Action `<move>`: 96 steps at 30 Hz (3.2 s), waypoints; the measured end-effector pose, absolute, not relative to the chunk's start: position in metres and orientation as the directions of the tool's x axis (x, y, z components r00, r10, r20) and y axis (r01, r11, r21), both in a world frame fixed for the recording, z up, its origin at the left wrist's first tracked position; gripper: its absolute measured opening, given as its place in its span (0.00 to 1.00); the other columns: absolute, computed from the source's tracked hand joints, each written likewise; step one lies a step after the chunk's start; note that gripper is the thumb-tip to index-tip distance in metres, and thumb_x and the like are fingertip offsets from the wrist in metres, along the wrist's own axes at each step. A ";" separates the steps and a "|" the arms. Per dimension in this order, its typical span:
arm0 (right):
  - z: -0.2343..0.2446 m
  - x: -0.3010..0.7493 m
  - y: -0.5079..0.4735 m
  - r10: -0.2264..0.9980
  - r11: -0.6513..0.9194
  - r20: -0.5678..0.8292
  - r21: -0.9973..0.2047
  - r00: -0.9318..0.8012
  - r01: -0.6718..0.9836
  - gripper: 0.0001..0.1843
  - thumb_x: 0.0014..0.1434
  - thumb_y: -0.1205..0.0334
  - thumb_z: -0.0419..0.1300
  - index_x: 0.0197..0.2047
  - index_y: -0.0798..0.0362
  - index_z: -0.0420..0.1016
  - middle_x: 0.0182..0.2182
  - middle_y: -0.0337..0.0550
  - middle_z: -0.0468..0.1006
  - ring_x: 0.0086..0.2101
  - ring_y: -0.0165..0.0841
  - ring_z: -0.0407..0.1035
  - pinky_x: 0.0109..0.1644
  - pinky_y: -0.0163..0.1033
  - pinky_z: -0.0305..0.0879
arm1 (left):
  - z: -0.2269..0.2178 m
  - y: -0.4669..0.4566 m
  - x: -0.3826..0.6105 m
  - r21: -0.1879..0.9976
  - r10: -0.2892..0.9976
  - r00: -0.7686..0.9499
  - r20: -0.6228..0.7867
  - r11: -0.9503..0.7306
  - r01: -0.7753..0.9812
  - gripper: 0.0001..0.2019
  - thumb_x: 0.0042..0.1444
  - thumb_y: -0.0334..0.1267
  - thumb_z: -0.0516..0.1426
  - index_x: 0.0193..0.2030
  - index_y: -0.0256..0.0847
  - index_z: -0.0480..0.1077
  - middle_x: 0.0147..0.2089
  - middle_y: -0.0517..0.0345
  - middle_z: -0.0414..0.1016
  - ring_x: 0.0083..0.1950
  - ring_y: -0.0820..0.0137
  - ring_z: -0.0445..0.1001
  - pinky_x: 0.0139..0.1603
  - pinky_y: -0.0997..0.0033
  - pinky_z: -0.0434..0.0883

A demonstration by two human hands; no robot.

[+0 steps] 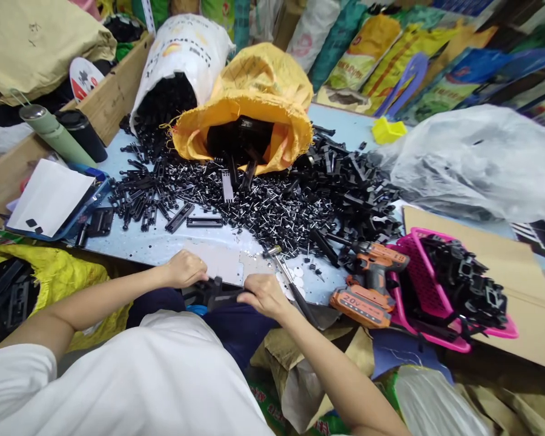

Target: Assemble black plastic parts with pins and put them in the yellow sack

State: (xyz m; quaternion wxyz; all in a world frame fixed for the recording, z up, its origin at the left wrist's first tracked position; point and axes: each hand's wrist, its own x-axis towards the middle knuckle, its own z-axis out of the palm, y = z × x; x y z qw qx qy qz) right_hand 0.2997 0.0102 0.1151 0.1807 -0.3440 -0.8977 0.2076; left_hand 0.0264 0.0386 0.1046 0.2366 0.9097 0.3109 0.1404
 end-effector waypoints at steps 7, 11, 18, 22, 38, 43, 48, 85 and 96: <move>0.107 0.215 -0.025 0.810 0.508 0.406 -0.846 -0.423 0.162 0.38 0.60 0.36 0.24 0.28 0.50 0.67 0.25 0.48 0.68 0.28 0.36 0.67 0.34 0.43 0.66 | 0.126 -0.021 0.049 0.768 0.681 0.447 0.579 -0.640 -0.019 0.34 0.64 0.53 0.27 0.26 0.38 0.66 0.21 0.54 0.67 0.24 0.72 0.68 0.28 0.72 0.66; 0.062 0.164 0.012 0.882 0.468 0.464 -0.834 -0.090 0.292 0.30 0.64 0.48 0.25 0.50 0.52 0.62 0.46 0.56 0.68 0.47 0.39 0.66 0.49 0.49 0.64 | 0.086 -0.015 0.048 0.617 0.674 0.346 0.653 -0.738 0.272 0.43 0.58 0.61 0.24 0.42 0.35 0.72 0.35 0.44 0.73 0.38 0.65 0.73 0.39 0.65 0.70; 0.033 0.169 0.177 0.712 0.698 0.185 -0.296 -0.678 0.652 0.22 0.59 0.60 0.56 0.56 0.57 0.64 0.56 0.56 0.67 0.54 0.42 0.62 0.57 0.48 0.57 | 0.022 0.044 0.017 0.261 0.798 0.592 0.114 -0.599 0.757 0.37 0.53 0.66 0.45 0.60 0.40 0.63 0.46 0.39 0.71 0.44 0.59 0.71 0.43 0.64 0.66; 0.050 0.168 0.226 0.691 0.722 0.109 -0.163 -0.715 0.673 0.27 0.57 0.66 0.57 0.60 0.58 0.61 0.46 0.53 0.75 0.43 0.40 0.70 0.48 0.43 0.63 | 0.021 0.103 0.040 0.257 0.825 0.564 0.033 -0.553 0.793 0.35 0.55 0.60 0.49 0.59 0.33 0.63 0.47 0.35 0.70 0.46 0.55 0.70 0.44 0.61 0.64; 0.003 0.214 0.064 0.611 0.787 0.257 -0.101 -0.748 0.608 0.17 0.63 0.69 0.47 0.50 0.53 0.72 0.44 0.51 0.74 0.39 0.37 0.66 0.45 0.45 0.62 | 0.027 0.096 -0.113 0.266 0.899 -0.431 0.075 0.399 0.878 0.14 0.56 0.38 0.51 0.45 0.30 0.66 0.48 0.35 0.68 0.53 0.52 0.64 0.50 0.56 0.64; 0.009 0.190 0.064 0.826 0.563 0.223 -0.317 -0.517 0.763 0.26 0.61 0.52 0.53 0.59 0.55 0.65 0.51 0.55 0.69 0.50 0.44 0.62 0.54 0.51 0.57 | 0.037 0.088 -0.086 0.563 0.884 -0.248 0.397 -0.021 0.826 0.14 0.57 0.41 0.53 0.46 0.34 0.67 0.47 0.42 0.70 0.53 0.58 0.67 0.55 0.56 0.63; 0.021 0.177 0.078 0.951 0.168 0.003 -0.842 -0.308 0.513 0.27 0.63 0.47 0.46 0.60 0.50 0.63 0.44 0.49 0.74 0.38 0.36 0.70 0.42 0.42 0.68 | 0.046 0.068 -0.023 0.776 0.957 0.162 0.240 -0.289 0.560 0.17 0.63 0.39 0.46 0.55 0.36 0.66 0.42 0.51 0.73 0.38 0.70 0.73 0.44 0.68 0.70; 0.095 0.177 0.058 0.833 0.503 0.552 -0.736 -0.028 0.454 0.28 0.65 0.51 0.45 0.66 0.52 0.54 0.42 0.51 0.73 0.34 0.33 0.68 0.39 0.40 0.69 | 0.106 0.064 0.061 0.626 0.692 -0.035 0.721 -0.629 0.460 0.15 0.64 0.36 0.48 0.54 0.36 0.69 0.42 0.48 0.73 0.42 0.71 0.73 0.42 0.71 0.72; 0.093 0.180 0.060 0.888 0.450 0.445 -0.782 -0.118 0.432 0.30 0.64 0.48 0.46 0.66 0.50 0.53 0.42 0.50 0.72 0.36 0.35 0.68 0.42 0.43 0.69 | 0.108 0.080 0.037 0.596 0.690 0.117 0.714 -0.687 0.414 0.15 0.64 0.39 0.48 0.49 0.36 0.72 0.39 0.50 0.74 0.40 0.72 0.73 0.40 0.72 0.72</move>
